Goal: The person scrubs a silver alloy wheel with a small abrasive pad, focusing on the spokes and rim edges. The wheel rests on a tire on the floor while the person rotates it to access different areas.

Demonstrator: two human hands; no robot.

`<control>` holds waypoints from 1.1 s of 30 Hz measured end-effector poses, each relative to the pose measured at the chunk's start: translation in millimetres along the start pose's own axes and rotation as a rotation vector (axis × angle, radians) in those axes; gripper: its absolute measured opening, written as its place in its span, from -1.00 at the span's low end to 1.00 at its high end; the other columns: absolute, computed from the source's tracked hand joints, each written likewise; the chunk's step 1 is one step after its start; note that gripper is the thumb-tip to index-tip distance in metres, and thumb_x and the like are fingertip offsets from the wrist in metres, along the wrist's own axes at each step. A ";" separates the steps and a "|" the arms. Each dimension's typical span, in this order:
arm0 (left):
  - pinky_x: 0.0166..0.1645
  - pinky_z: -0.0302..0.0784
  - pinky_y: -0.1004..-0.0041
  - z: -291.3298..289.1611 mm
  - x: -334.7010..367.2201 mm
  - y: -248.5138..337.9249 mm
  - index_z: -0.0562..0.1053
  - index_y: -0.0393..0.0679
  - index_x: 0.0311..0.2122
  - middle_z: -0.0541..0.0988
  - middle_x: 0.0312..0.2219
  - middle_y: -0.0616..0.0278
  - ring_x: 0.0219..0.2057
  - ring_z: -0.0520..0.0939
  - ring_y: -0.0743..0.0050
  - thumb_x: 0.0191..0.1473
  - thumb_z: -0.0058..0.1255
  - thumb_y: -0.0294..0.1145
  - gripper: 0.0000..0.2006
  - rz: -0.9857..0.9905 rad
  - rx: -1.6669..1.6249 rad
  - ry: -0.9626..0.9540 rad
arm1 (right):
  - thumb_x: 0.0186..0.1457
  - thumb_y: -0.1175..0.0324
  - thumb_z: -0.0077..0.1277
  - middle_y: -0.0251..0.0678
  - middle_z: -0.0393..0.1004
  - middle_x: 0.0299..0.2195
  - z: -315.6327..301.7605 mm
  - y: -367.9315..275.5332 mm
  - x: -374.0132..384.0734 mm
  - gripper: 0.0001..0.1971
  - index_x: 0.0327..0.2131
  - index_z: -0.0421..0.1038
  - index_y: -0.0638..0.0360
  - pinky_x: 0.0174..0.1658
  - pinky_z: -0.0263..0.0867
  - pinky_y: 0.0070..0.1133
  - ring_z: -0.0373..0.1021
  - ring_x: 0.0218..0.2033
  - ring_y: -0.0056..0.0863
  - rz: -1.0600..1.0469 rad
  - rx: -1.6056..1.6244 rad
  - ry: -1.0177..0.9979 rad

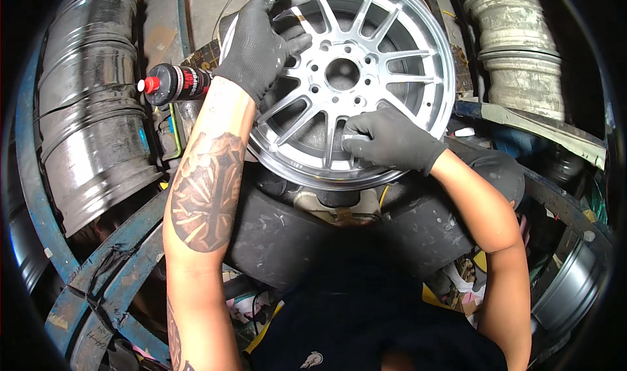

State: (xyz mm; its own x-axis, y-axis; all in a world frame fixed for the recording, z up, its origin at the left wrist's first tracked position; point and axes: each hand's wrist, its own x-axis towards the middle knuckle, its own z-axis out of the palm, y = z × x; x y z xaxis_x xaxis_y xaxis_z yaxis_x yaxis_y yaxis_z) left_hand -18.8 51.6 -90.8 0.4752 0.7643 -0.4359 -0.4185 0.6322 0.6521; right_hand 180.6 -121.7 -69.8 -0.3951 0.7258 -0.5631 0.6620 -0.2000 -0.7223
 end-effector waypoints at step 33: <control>-0.02 0.73 0.16 -3.2 -31.2 34.9 0.44 -0.32 0.13 0.60 0.01 -0.12 -0.12 0.70 0.07 0.46 -0.11 -0.24 -0.64 0.048 -0.185 -0.258 | 0.29 0.17 -0.02 0.01 0.66 -0.32 51.1 -59.4 34.5 -0.52 0.22 0.37 0.13 -0.14 0.51 -0.10 0.62 -0.26 0.04 -0.158 -0.493 -0.007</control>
State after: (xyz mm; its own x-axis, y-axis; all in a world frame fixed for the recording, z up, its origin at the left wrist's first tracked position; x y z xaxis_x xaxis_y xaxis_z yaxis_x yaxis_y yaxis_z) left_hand -50.7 50.2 -56.4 0.6221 0.7512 -0.2206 -0.5677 0.6269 0.5336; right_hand 95.2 -118.4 -66.8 -0.5179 0.7174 -0.4660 0.8145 0.2470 -0.5250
